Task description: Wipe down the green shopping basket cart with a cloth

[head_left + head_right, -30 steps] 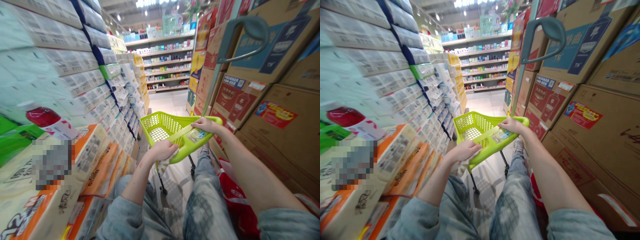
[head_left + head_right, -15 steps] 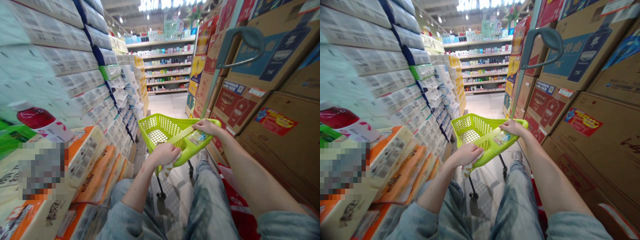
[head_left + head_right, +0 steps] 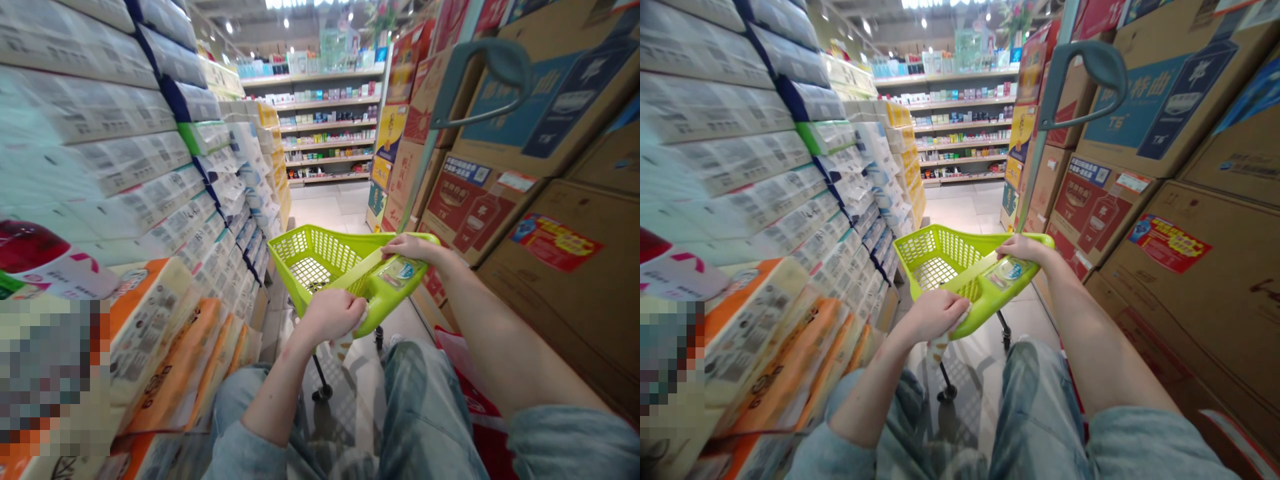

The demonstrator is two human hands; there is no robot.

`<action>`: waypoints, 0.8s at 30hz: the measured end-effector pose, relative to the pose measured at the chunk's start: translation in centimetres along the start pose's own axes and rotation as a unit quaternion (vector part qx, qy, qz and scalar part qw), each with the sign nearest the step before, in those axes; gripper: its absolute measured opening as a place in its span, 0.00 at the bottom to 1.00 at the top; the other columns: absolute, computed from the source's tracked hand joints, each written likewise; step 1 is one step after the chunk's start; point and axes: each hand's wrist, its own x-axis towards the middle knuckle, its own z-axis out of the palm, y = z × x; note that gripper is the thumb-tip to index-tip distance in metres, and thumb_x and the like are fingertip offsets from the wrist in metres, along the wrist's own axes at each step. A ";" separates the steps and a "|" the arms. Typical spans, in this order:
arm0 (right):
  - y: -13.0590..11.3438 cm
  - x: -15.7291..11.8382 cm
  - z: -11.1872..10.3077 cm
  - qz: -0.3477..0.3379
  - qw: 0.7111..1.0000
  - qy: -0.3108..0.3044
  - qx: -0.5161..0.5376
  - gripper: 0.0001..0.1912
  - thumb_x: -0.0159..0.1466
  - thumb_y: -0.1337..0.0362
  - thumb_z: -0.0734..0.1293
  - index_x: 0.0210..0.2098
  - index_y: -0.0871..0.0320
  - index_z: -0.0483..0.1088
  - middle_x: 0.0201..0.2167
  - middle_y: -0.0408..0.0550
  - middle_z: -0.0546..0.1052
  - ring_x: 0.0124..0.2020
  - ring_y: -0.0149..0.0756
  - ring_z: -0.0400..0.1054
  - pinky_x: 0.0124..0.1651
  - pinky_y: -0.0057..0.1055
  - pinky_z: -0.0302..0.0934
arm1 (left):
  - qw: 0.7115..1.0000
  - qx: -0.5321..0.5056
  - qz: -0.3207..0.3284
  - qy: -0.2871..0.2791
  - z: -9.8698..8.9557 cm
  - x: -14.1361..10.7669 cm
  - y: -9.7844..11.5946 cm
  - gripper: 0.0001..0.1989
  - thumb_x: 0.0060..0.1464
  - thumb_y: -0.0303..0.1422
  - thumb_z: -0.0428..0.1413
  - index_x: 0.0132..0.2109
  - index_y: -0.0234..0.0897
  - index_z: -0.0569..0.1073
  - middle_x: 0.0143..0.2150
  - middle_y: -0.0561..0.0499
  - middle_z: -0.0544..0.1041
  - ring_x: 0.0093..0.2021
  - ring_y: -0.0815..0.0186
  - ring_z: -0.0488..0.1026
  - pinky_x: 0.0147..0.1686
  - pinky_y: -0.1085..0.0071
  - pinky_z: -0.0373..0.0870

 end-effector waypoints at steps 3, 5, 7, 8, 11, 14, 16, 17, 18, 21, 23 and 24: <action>0.3 0.4 -0.3 -0.005 0.999 0.038 -0.022 0.18 0.55 0.53 0.61 0.28 0.60 0.76 0.24 0.45 0.77 0.23 0.30 0.64 0.25 0.25 0.56 | 1.000 -0.001 0.009 0.013 0.2 0.2 0.3 0.24 0.59 0.39 0.39 0.26 0.38 0.76 0.26 0.50 0.76 0.28 0.65 0.71 0.25 0.72 0.56; 0.3 0.4 -0.6 -0.001 0.997 0.068 -0.049 0.17 0.55 0.55 0.61 0.27 0.60 0.76 0.24 0.45 0.77 0.24 0.31 0.65 0.26 0.25 0.55 | 1.000 -0.001 0.015 0.027 0.5 0.3 0.4 0.24 0.59 0.39 0.39 0.27 0.39 0.76 0.26 0.50 0.76 0.28 0.65 0.71 0.26 0.71 0.56; -0.2 0.0 -0.7 0.011 0.990 0.105 -0.092 0.17 0.56 0.57 0.60 0.26 0.59 0.76 0.23 0.46 0.76 0.24 0.32 0.66 0.26 0.26 0.54 | 0.999 -0.002 0.018 0.044 0.7 0.4 0.5 0.24 0.59 0.39 0.39 0.27 0.39 0.76 0.26 0.51 0.76 0.28 0.65 0.70 0.26 0.71 0.56; -0.7 -0.4 -0.6 0.020 0.983 0.133 -0.121 0.17 0.57 0.57 0.59 0.26 0.59 0.76 0.23 0.46 0.76 0.25 0.33 0.66 0.27 0.26 0.54 | 0.998 -0.003 0.016 0.053 0.8 0.5 0.6 0.24 0.59 0.38 0.39 0.26 0.39 0.76 0.26 0.51 0.76 0.28 0.66 0.70 0.26 0.71 0.55; -2.9 -1.8 0.4 0.056 0.949 0.233 -0.206 0.21 0.61 0.54 0.56 0.28 0.58 0.76 0.27 0.50 0.77 0.30 0.36 0.69 0.30 0.27 0.54 | 0.997 -0.010 -0.003 0.079 0.9 0.6 0.8 0.24 0.59 0.36 0.39 0.24 0.39 0.74 0.24 0.51 0.75 0.27 0.67 0.69 0.27 0.71 0.55; -5.5 -3.1 2.1 0.016 0.961 0.209 -0.180 0.25 0.64 0.49 0.53 0.28 0.56 0.75 0.29 0.48 0.78 0.31 0.35 0.69 0.33 0.27 0.54 | 0.994 -0.029 -0.020 0.106 1.3 0.6 1.0 0.25 0.59 0.34 0.39 0.21 0.39 0.72 0.23 0.51 0.74 0.27 0.67 0.69 0.27 0.71 0.56; -6.9 -3.5 3.0 -0.037 0.978 0.137 -0.153 0.28 0.64 0.46 0.52 0.25 0.55 0.75 0.28 0.46 0.78 0.32 0.34 0.70 0.35 0.26 0.55 | 0.987 -0.059 -0.026 0.145 1.9 0.5 1.0 0.25 0.60 0.34 0.37 0.21 0.39 0.72 0.23 0.51 0.74 0.27 0.67 0.69 0.28 0.71 0.58; -7.3 -3.6 3.3 -0.044 0.982 0.115 -0.142 0.29 0.64 0.45 0.52 0.25 0.55 0.74 0.27 0.45 0.78 0.32 0.34 0.70 0.35 0.26 0.55 | 0.981 -0.083 -0.017 0.176 2.3 0.3 1.0 0.25 0.61 0.34 0.37 0.24 0.38 0.73 0.24 0.51 0.75 0.28 0.67 0.70 0.30 0.71 0.60; -7.6 -3.6 3.4 -0.040 0.984 0.107 -0.136 0.30 0.64 0.43 0.52 0.24 0.55 0.74 0.26 0.45 0.78 0.31 0.34 0.70 0.35 0.26 0.55 | 0.971 -0.108 0.003 0.213 2.8 0.1 0.9 0.24 0.61 0.34 0.36 0.28 0.38 0.74 0.27 0.51 0.76 0.30 0.67 0.71 0.32 0.71 0.61; -7.5 -3.3 3.3 -0.011 0.985 0.114 -0.132 0.31 0.62 0.41 0.52 0.25 0.55 0.75 0.26 0.45 0.78 0.31 0.34 0.70 0.33 0.26 0.55 | 0.930 -0.164 0.087 0.317 4.3 -0.5 0.6 0.19 0.61 0.34 0.39 0.39 0.37 0.74 0.36 0.49 0.77 0.37 0.66 0.72 0.41 0.69 0.64; -7.1 -3.0 3.0 -0.012 0.984 0.116 -0.138 0.30 0.62 0.42 0.53 0.24 0.55 0.75 0.27 0.45 0.78 0.31 0.34 0.70 0.33 0.26 0.55 | 0.910 -0.164 0.124 0.360 5.3 -1.0 0.4 0.15 0.60 0.33 0.42 0.43 0.37 0.72 0.38 0.47 0.77 0.39 0.65 0.71 0.44 0.66 0.64; -6.8 -2.9 2.9 -0.016 0.983 0.115 -0.139 0.29 0.63 0.43 0.53 0.25 0.55 0.75 0.27 0.45 0.78 0.30 0.33 0.70 0.33 0.26 0.55 | 0.902 -0.160 0.139 0.376 5.9 -1.3 0.4 0.14 0.60 0.33 0.43 0.45 0.37 0.71 0.39 0.47 0.76 0.40 0.65 0.71 0.44 0.65 0.64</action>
